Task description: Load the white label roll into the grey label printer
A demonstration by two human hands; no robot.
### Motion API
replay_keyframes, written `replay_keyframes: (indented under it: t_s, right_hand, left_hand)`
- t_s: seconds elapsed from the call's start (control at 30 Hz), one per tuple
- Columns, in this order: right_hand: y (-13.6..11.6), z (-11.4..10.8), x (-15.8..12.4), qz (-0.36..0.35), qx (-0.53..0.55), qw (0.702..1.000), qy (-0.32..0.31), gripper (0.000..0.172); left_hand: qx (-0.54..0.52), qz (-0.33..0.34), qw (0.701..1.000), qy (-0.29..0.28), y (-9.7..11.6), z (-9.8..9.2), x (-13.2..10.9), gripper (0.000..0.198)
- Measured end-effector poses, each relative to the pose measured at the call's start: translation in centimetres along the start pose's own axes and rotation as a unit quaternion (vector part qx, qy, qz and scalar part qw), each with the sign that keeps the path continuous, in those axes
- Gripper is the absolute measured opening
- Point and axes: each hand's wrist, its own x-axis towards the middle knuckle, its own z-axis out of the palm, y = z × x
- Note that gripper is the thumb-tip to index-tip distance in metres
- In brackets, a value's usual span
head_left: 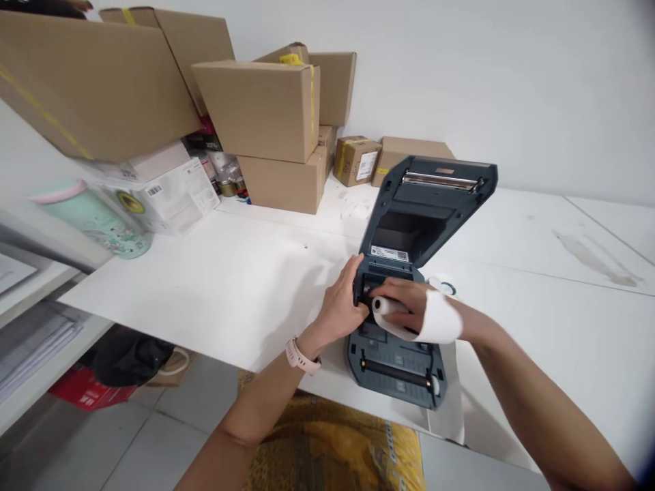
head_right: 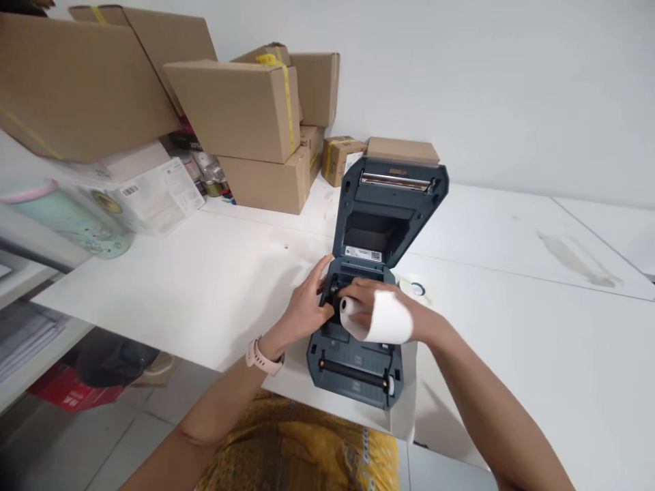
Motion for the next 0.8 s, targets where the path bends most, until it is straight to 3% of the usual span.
replay_keyframes:
  t_s: [0.1, 0.2, 0.27, 0.3, 0.37, 0.47, 0.53, 0.63, 0.8]
  right_hand:
    - [0.7, -1.5, -5.3, -0.019, 0.133, 0.975, 0.177, 0.040]
    - [0.7, -0.5, -10.6, 0.058, 0.230, 0.875, 0.421, 0.037]
    - [0.9, 1.8, -12.8, 0.164, 0.275, 0.809, 0.493, 0.036]
    - [1.3, 3.3, -13.3, 0.212, 0.285, 0.789, 0.502, 0.035]
    - [2.4, 6.3, -13.6, 0.278, 0.279, 0.780, 0.486, 0.035]
    - [4.4, 9.8, -13.2, 0.342, 0.245, 0.805, 0.418, 0.042]
    - [5.2, 10.7, -13.1, 0.354, 0.249, 0.820, 0.375, 0.046]
    - [5.5, 10.0, -13.7, 0.307, 0.285, 0.838, 0.351, 0.053]
    - [6.5, 6.1, -13.9, 0.258, 0.325, 0.835, 0.361, 0.066]
  left_hand:
    - [-0.006, -0.020, 1.000, -0.001, 0.4, -0.1, -0.1, 0.099]
    - [-0.010, -0.027, 1.000, -0.005, 0.6, 0.0, -0.1, 0.098]
    - [-0.011, -0.024, 1.000, 0.000, 0.6, 0.1, 0.0, 0.097]
    - [-0.011, -0.023, 1.000, 0.006, 0.5, 0.2, 0.0, 0.097]
    - [-0.015, -0.021, 1.000, 0.014, 0.5, 0.3, 0.0, 0.096]
    - [-0.027, -0.022, 0.999, 0.017, 0.4, 0.3, 0.0, 0.096]
    - [-0.033, -0.027, 0.999, 0.012, 0.4, 0.3, 0.0, 0.095]
    - [-0.032, -0.036, 0.999, 0.011, 0.4, 0.3, 0.0, 0.094]
    - [-0.036, -0.026, 0.999, 0.023, 0.1, 0.6, 0.1, 0.094]
